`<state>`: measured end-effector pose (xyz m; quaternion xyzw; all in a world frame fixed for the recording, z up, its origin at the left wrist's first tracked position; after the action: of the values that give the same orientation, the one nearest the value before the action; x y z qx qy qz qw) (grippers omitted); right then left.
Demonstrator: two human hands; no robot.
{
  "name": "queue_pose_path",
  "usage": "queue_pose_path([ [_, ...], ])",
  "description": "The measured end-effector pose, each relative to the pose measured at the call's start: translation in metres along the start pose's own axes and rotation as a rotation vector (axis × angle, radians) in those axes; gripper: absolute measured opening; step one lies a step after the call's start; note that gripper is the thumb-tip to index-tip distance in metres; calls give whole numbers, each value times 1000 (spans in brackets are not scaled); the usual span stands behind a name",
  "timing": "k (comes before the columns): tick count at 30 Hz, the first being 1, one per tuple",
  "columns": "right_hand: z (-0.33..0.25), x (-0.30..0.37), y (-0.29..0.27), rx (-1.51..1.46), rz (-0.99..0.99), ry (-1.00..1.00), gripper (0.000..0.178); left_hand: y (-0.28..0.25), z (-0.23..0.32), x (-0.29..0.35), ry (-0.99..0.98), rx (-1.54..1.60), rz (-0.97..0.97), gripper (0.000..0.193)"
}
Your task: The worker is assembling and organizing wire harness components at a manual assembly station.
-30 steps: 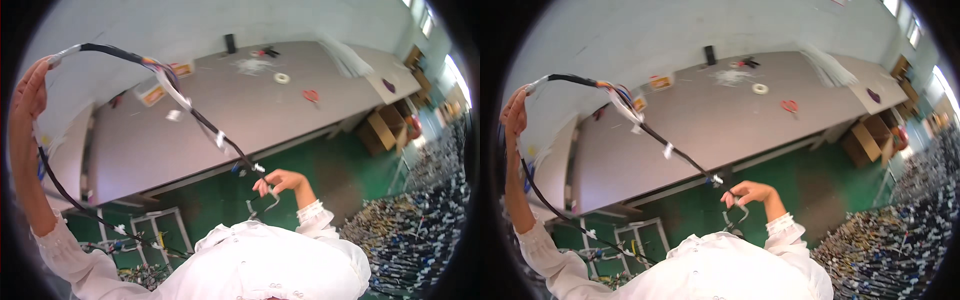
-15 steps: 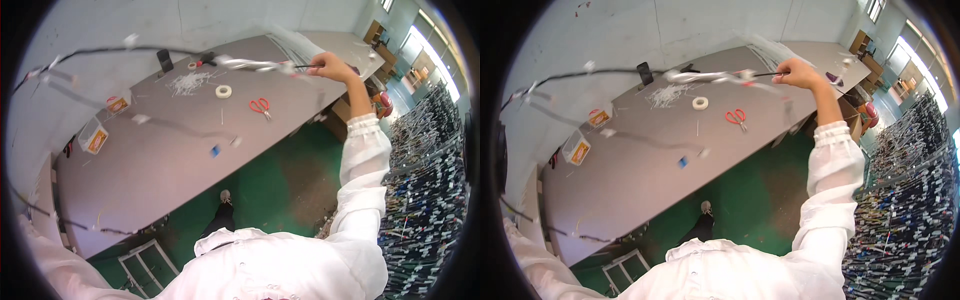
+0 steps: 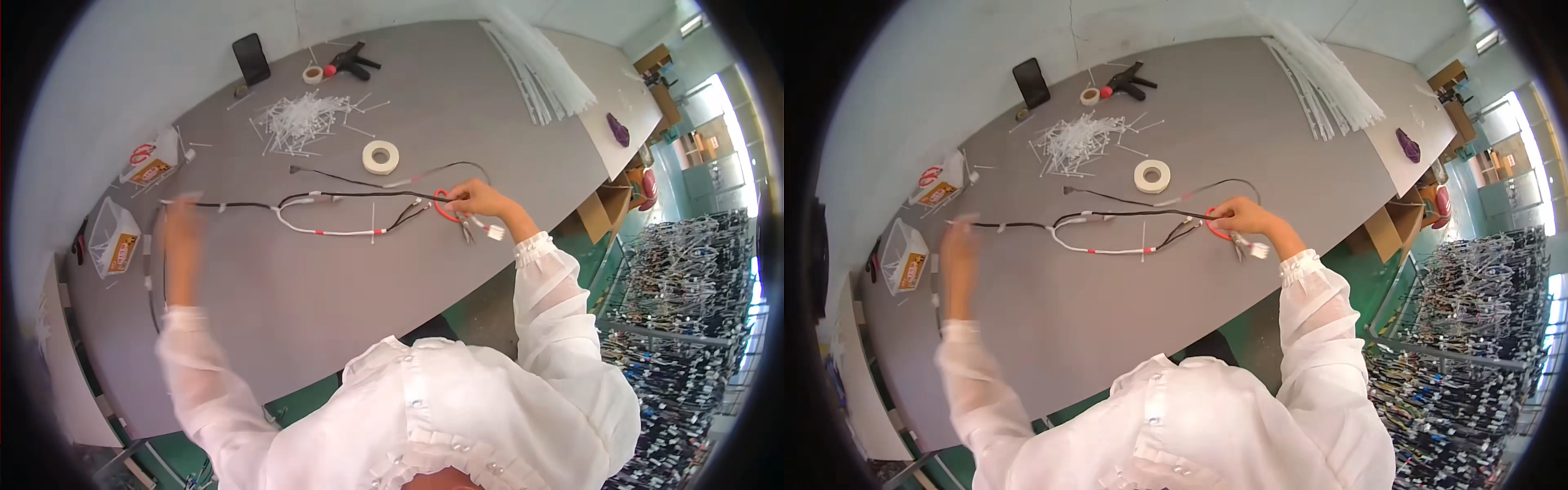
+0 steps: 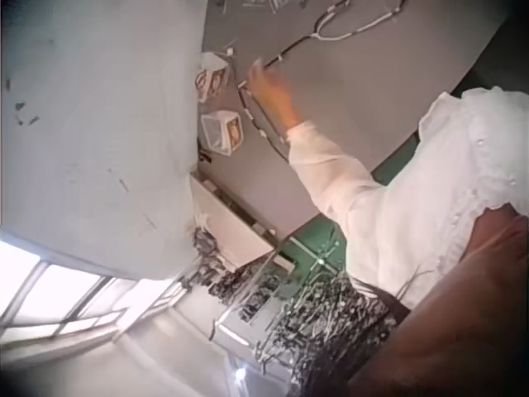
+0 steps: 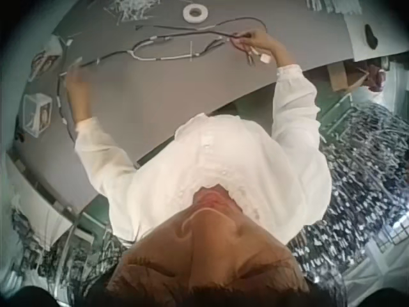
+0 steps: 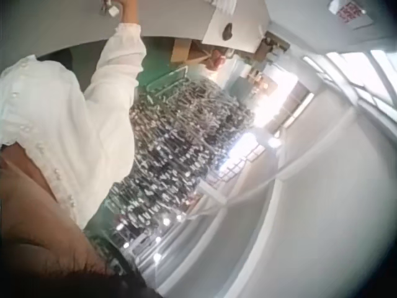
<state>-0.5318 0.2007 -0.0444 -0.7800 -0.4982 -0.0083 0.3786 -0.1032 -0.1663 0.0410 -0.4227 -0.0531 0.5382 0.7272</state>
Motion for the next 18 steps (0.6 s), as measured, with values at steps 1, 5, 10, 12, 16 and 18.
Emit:
queue_pose_path([
  [1, -25, -13, 17, -17, -82, -90, 22, 54, 5, 38, 409, -43, 70, 38],
  [5, -70, -10, -2, -92, -150, -121, 21, 204, 66, 68, 239, -148, 22, 47],
  [10, -103, 5, -88, 401, -101, -557, 31, 243, 0, 82, 85, -8, -138, 21],
  [12, -75, -13, -150, 528, -23, -502, 34, 240, -7, 88, -285, 218, -169, 20],
  [16, -46, -30, -237, 810, 258, -553, 46, 167, 16, 91, -368, 0, -465, 15],
  [18, -8, -45, -274, 791, 357, -532, 50, 141, 9, 93, -231, -285, -477, 18],
])
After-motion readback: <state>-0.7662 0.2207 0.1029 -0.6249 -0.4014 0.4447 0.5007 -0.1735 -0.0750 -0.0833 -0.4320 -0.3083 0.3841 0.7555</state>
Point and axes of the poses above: each hand's wrist, its own x-axis away from the middle knuckle, its own y-axis out of the palm, z = x × y, the point moved 8 cm from there along -x, towards the middle knuckle, and after that the axes turned 14 degrees about z, right-handed, at the moved point
